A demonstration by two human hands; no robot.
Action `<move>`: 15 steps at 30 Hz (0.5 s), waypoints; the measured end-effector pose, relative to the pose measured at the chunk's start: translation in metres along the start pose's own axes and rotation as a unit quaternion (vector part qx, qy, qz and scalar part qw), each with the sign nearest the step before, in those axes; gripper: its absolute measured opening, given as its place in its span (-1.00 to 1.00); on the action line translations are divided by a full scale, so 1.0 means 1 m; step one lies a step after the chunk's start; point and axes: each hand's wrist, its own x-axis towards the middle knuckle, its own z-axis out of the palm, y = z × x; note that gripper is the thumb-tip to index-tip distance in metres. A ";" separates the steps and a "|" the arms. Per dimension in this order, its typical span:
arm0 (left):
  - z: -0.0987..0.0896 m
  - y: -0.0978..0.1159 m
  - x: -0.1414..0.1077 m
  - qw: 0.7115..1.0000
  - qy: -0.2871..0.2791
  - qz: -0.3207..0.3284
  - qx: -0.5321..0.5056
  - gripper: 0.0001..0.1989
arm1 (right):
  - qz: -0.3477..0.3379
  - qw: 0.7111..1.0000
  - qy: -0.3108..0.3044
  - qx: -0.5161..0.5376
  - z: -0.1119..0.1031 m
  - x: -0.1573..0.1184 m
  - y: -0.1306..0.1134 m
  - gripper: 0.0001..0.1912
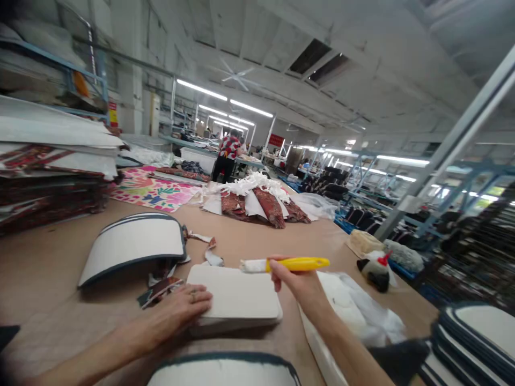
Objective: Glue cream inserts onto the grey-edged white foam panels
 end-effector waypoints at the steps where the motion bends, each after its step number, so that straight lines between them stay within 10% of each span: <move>1: 0.003 -0.001 -0.003 1.000 0.000 -0.001 0.002 -0.83 | -0.009 0.999 -0.042 -0.008 0.024 0.015 0.000 -0.66; 7: 0.020 -0.006 -0.011 1.000 -0.003 -0.014 0.010 -0.77 | -0.023 0.988 -0.147 -0.036 0.116 0.063 0.030 -0.76; 15: 0.047 -0.015 -0.008 0.999 0.038 -0.009 0.031 -0.79 | -0.018 0.980 -0.189 -0.065 0.137 0.079 0.056 -0.82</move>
